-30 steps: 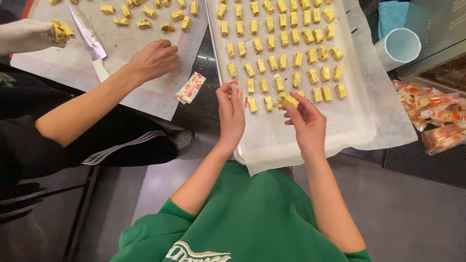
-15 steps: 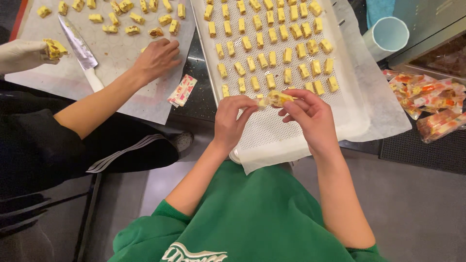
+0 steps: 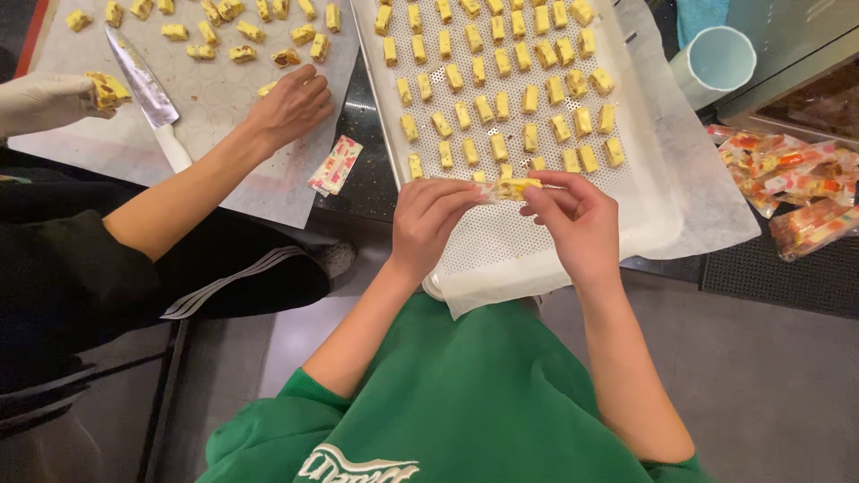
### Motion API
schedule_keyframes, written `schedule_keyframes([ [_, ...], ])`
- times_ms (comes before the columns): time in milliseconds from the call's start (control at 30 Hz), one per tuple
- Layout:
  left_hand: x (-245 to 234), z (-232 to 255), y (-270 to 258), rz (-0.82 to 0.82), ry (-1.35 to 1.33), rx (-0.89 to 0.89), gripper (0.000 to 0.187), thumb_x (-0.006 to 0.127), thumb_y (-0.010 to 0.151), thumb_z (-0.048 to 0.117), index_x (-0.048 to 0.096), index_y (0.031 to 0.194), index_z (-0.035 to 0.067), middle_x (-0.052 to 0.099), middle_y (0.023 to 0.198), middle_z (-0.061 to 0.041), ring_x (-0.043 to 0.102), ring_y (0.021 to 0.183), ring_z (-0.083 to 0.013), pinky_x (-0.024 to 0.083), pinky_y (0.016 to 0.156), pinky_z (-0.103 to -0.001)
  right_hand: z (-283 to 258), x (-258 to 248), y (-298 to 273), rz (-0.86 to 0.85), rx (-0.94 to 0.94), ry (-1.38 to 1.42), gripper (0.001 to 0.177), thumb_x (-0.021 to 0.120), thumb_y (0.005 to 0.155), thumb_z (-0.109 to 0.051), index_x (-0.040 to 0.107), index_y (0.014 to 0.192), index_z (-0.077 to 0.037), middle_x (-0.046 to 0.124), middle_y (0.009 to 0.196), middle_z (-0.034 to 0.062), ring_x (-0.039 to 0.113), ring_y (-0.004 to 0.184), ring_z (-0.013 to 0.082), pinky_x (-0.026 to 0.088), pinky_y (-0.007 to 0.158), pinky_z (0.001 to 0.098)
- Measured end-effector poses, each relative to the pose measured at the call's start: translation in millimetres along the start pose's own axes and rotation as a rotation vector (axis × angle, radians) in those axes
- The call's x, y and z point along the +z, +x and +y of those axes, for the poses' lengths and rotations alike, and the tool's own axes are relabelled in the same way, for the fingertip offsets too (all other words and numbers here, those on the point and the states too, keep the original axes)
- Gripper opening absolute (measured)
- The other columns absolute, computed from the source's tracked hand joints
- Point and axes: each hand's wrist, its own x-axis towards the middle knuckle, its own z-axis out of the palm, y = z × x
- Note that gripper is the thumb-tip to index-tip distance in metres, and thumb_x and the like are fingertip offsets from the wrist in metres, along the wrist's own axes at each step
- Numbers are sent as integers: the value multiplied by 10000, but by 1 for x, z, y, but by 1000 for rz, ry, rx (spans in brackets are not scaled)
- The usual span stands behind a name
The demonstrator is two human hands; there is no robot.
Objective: Wrapping individual pieces of candy in plastic wrappers on a tray
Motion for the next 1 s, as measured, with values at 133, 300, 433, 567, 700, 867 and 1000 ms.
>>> schedule_keyframes([
  [133,-2,2,6,-11,-17,-46,96,712,889,114,733,970,160,721,943,57,676,857,-166,498,826,-297,1,1,0,34,-151,-159,282,762,888,-115,673,1152,-70,724,932,103,666,839,133,524,747,250],
  [300,-2,-5,3,-93,-32,-107,102,720,891,124,729,976,180,707,951,76,661,860,-157,487,823,-287,-8,-2,-5,-50,-290,-296,264,787,834,-32,717,1084,-78,727,932,124,706,815,227,578,731,320],
  [433,-4,0,6,-134,-78,-130,105,720,895,111,725,976,177,703,948,66,655,857,-162,485,820,-292,1,-8,-2,-87,-312,-258,275,793,823,-30,718,1085,-67,722,926,119,688,799,217,580,725,336],
  [567,-4,3,10,-175,-85,-117,97,725,894,124,716,975,176,693,961,57,645,863,-170,482,827,-302,-1,-7,-1,-100,-363,-262,269,794,821,-18,727,1078,-62,718,901,121,683,801,226,584,712,342],
  [700,-2,4,9,-244,-103,-157,78,659,954,170,676,1023,201,684,1035,95,597,880,-148,448,818,-287,3,-8,-2,-116,-273,-191,311,806,819,-60,717,1116,-79,713,919,122,672,848,197,571,739,328],
  [867,1,1,5,-304,-68,-140,43,607,983,166,633,995,134,686,981,26,576,838,-217,451,769,-337,6,-11,-3,-120,-247,-166,327,803,821,-73,714,1136,-84,714,924,110,668,866,177,563,750,322],
  [1000,1,6,8,-376,-97,-142,100,539,1009,153,575,976,66,662,954,-59,560,821,-281,450,767,-395,12,-12,-4,-80,-311,-155,308,801,827,-47,724,1123,-82,712,921,107,676,878,185,563,751,306],
])
